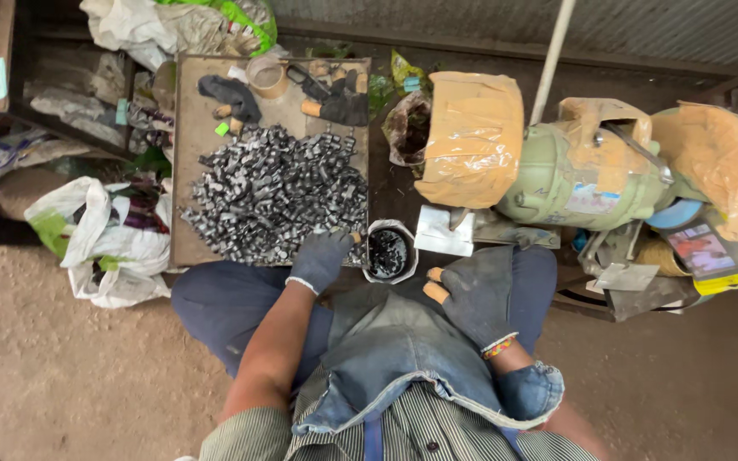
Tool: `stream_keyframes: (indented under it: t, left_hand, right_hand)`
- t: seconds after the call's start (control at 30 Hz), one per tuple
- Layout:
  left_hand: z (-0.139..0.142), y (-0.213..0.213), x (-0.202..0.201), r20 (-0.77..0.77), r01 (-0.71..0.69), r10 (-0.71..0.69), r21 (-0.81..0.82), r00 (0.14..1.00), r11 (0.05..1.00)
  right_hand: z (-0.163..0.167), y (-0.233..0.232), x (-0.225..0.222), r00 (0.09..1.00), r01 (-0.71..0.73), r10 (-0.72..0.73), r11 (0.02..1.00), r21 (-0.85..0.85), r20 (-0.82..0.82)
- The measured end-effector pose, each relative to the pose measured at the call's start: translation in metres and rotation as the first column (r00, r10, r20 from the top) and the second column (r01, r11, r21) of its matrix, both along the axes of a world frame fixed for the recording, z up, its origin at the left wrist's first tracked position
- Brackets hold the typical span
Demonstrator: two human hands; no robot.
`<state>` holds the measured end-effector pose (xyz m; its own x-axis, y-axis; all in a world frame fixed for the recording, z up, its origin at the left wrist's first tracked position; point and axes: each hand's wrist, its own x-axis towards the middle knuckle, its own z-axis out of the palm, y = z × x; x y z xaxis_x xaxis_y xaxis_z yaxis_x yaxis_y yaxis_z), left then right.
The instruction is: The person sits on the floor at a bench grinder and grinds small metal pieces one at a time, holding each piece against the spinning wheel with gloved hands until sparks fly, then places the ground piece on a tray with a large pile of similar pieces and picks up the next one.
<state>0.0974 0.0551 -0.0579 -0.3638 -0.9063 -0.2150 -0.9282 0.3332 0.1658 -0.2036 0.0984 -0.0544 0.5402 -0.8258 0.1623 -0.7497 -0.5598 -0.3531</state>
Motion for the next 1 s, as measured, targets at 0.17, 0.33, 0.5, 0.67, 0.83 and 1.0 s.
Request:
stream_keyframes:
  t: [0.17, 0.33, 0.5, 0.67, 0.83, 1.0]
  left_hand:
    - [0.013, 0.001, -0.009, -0.003, 0.041, -0.041, -0.073, 0.999, 0.997]
    - [0.012, 0.002, -0.012, 0.140, 0.102, -0.104, 0.025, 0.985, 0.995]
    - [0.004, -0.002, -0.014, -0.069, -0.031, 0.029, -0.023, 0.997, 0.999]
    - [0.017, 0.026, -0.036, -0.579, -0.343, 0.194, -0.161, 0.792, 0.925]
    - [0.059, 0.062, -0.083, -0.931, -0.215, 0.054, -0.027, 0.361, 0.976]
    - [0.076, 0.016, -0.099, -0.928, -0.176, -0.105, -0.177, 0.358, 0.968]
  right_hand:
    - [0.007, 0.001, 0.001, 0.976, 0.174, -0.206, 0.937, 0.303, 0.076]
    - [0.010, 0.005, -0.003, 0.993, -0.119, 0.119, 0.993, 0.012, 0.012]
    - [0.028, 0.007, -0.004, 0.957, 0.170, -0.257, 0.872, 0.459, 0.135]
    - [0.063, 0.002, 0.003, 0.903, 0.158, -0.341, 0.830, 0.535, 0.263]
    - [0.090, -0.007, 0.001, 0.851, -0.046, -0.376, 0.643, 0.765, 0.367]
    - [0.086, -0.022, -0.006, 0.925, 0.308, -0.356, 0.908, 0.284, 0.136]
